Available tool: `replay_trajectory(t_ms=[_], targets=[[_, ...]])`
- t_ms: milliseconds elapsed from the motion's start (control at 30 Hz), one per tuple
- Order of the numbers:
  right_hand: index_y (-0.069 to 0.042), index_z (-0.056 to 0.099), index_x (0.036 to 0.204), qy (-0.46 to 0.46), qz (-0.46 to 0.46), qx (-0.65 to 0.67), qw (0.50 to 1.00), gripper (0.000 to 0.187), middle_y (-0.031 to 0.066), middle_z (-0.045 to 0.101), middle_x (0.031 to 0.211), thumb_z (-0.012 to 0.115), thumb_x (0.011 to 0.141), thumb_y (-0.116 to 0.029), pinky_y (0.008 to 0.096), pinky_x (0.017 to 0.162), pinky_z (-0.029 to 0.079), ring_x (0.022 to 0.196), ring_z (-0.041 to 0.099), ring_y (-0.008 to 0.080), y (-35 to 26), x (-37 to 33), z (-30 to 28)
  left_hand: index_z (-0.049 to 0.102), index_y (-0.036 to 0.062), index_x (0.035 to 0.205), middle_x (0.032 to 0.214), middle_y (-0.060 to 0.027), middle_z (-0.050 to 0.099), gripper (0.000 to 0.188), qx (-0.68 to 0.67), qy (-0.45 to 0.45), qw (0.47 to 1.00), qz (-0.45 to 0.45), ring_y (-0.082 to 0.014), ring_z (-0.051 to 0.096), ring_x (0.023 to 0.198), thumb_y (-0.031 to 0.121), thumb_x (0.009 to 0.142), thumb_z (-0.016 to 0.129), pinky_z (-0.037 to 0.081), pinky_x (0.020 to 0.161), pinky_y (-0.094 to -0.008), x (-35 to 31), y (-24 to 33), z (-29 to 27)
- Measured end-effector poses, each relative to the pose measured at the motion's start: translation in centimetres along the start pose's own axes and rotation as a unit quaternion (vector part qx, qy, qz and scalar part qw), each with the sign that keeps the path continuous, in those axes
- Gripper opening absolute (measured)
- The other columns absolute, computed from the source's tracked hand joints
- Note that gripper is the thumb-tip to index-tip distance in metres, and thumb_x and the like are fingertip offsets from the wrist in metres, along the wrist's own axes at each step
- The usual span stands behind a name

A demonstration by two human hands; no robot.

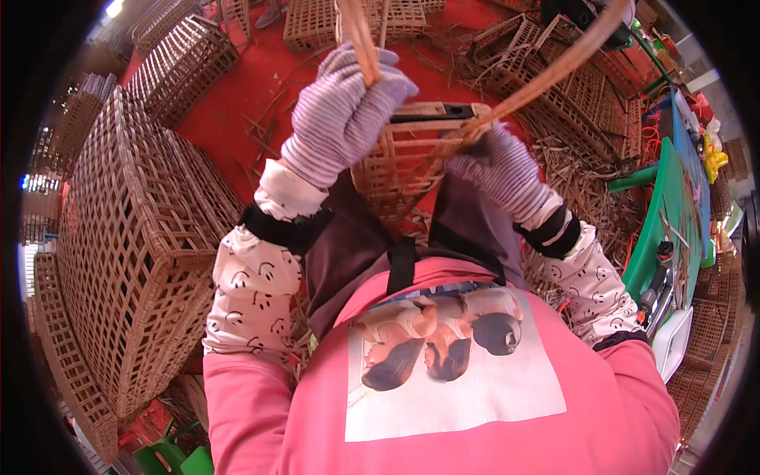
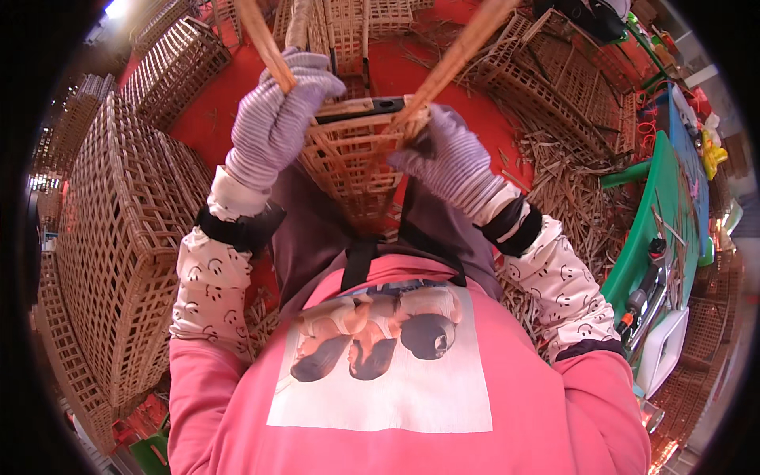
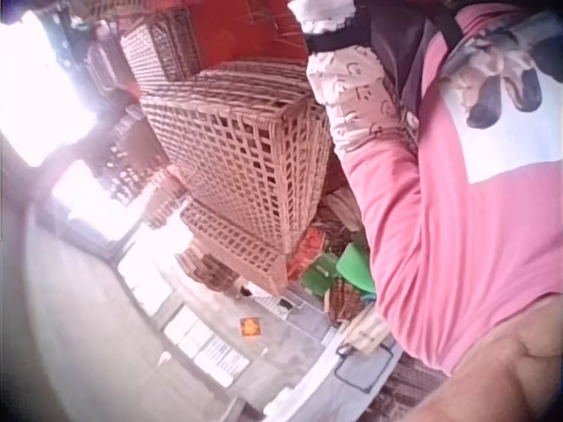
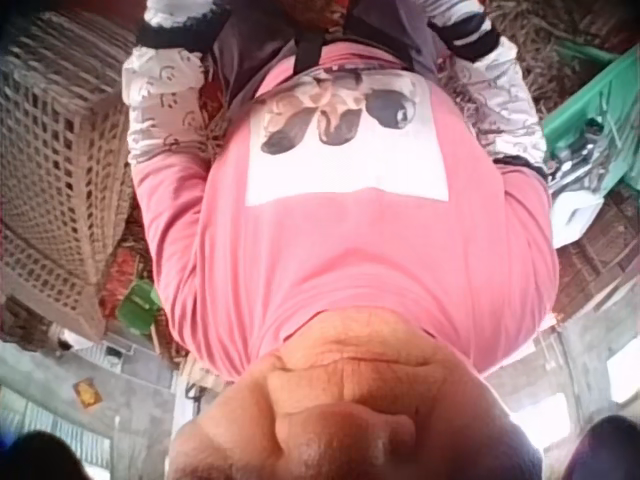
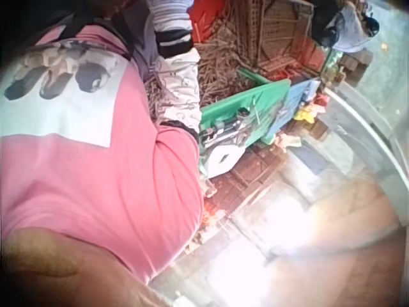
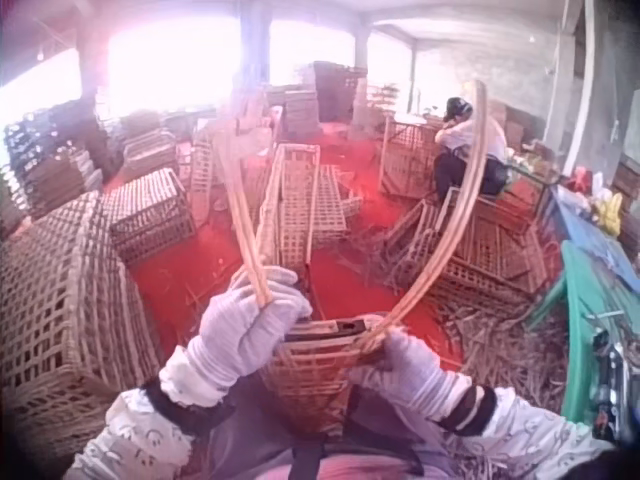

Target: The recorder uses a pneumatic nail gun and scissors to assemble a woven bamboo basket frame.

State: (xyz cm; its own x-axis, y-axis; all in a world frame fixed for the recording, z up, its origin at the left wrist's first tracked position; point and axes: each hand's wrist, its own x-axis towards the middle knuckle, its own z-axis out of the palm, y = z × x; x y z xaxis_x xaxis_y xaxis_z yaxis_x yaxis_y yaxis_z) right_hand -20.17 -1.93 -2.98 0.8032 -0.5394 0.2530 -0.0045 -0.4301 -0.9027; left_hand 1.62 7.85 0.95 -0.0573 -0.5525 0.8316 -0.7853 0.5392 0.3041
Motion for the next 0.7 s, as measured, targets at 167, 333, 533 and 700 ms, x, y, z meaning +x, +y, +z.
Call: replay_trajectory(t_ms=[167, 333, 533, 700], targets=[[-0.003, 0.031, 0.129, 0.112, -0.084, 0.015, 0.99, 0.082, 0.0126, 0.056, 0.11, 0.08, 0.066, -0.021, 0.0326, 0.087, 0.046, 0.101, 0.056, 0.0222, 0.2, 2.4, 4.1, 0.065, 0.0026, 0.072, 0.07, -0.0114, 0.062, 0.023, -0.002, 0.066, 0.994, -0.088, -0.0279, 0.061, 0.074, 0.016, 0.087, 0.055, 0.048, 0.072, -0.0363, -0.4, -0.8, -0.6], [-0.004, 0.016, 0.136, 0.126, 0.189, -0.097, 0.969, 0.107, 0.0196, 0.042, 0.128, 0.083, 0.055, -0.022, 0.0333, 0.098, 0.038, 0.116, 0.046, 0.0288, 5.8, 1.4, 6.8, 0.064, -0.0035, 0.086, 0.075, -0.0096, 0.065, 0.031, 0.06, 0.038, 0.988, -0.14, -0.0147, 0.061, 0.07, 0.024, 0.094, 0.05, 0.047, 0.079, -0.0292, 0.1, -3.6, -0.2], [-0.002, 0.008, 0.14, 0.071, 0.375, -0.188, 0.905, 0.119, 0.0211, 0.028, 0.138, 0.083, 0.052, -0.035, 0.0324, 0.105, 0.031, 0.126, 0.035, 0.0295, 14.0, 1.7, 10.4, 0.063, -0.0033, 0.091, 0.076, -0.0077, 0.066, 0.03, -0.057, 0.069, 0.973, -0.215, -0.012, 0.06, 0.07, 0.024, 0.093, 0.051, 0.047, 0.072, -0.0244, 0.5, -5.7, 0.7], [-0.01, 0.013, 0.141, 0.097, 0.486, -0.233, 0.837, 0.118, 0.0197, 0.025, 0.142, 0.074, 0.054, -0.062, 0.0367, 0.108, 0.027, 0.131, 0.028, 0.0262, 17.4, 2.6, 13.6, 0.063, 0.0005, 0.076, 0.07, -0.0095, 0.062, 0.024, -0.065, 0.138, 0.976, -0.158, -0.0211, 0.059, 0.069, 0.018, 0.09, 0.054, 0.047, 0.074, -0.0332, 0.5, -5.9, 2.0]])
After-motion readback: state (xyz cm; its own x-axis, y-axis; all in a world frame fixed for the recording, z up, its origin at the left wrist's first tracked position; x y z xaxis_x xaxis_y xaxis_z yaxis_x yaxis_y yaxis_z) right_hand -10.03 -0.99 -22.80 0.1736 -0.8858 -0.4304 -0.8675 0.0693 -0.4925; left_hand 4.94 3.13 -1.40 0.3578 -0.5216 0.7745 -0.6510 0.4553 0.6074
